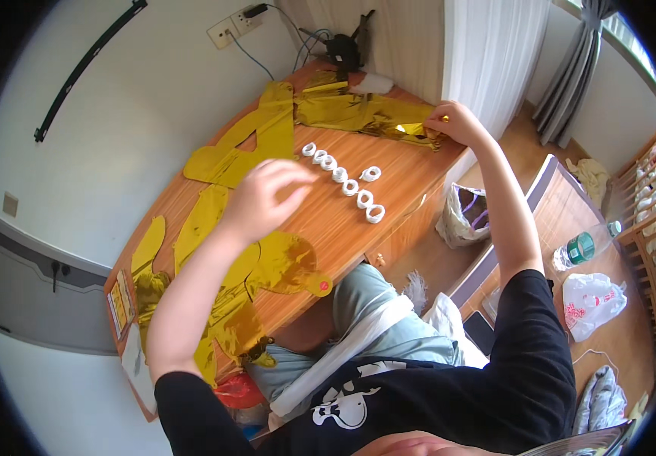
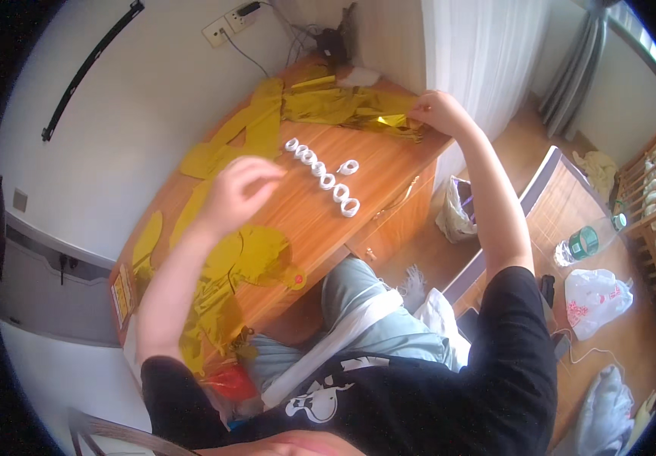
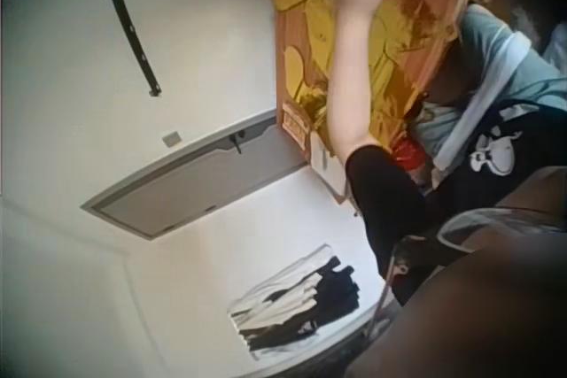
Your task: Folding and flattening gold foil balloons and organizing them on a desk.
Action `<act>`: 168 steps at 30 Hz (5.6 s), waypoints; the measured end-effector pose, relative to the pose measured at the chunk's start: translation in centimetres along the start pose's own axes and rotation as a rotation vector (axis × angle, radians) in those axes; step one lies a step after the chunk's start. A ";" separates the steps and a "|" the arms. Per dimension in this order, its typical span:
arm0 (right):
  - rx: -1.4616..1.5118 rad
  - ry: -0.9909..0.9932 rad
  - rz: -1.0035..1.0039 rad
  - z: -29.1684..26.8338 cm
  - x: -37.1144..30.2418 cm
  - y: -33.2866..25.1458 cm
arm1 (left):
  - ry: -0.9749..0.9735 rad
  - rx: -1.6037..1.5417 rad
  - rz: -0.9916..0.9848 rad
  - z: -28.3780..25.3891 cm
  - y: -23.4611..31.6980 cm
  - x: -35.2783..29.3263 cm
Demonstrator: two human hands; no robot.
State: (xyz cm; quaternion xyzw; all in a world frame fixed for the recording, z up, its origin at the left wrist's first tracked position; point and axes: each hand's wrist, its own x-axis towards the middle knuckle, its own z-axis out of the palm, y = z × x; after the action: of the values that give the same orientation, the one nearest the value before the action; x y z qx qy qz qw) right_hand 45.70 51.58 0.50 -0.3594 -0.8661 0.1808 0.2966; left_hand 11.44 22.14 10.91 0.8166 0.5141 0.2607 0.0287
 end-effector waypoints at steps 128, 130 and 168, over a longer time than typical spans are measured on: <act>0.107 0.940 -0.473 -17.9 16.1 -27.2 | -0.142 -0.079 -0.479 16.2 -4.2 17.9; -0.203 0.670 -0.578 -18.0 11.3 -32.9 | 0.044 -0.279 -0.575 13.8 -7.3 16.0; 0.820 -0.259 -0.060 9.3 -12.5 -38.0 | 0.573 -0.961 -0.503 -6.2 14.2 -28.9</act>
State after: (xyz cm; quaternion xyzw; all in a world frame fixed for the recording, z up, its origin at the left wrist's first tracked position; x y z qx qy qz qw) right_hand 27.16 15.82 8.70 -0.1608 -0.7627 0.5451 0.3086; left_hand 10.64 -10.59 9.25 0.4634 0.5032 0.6580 0.3148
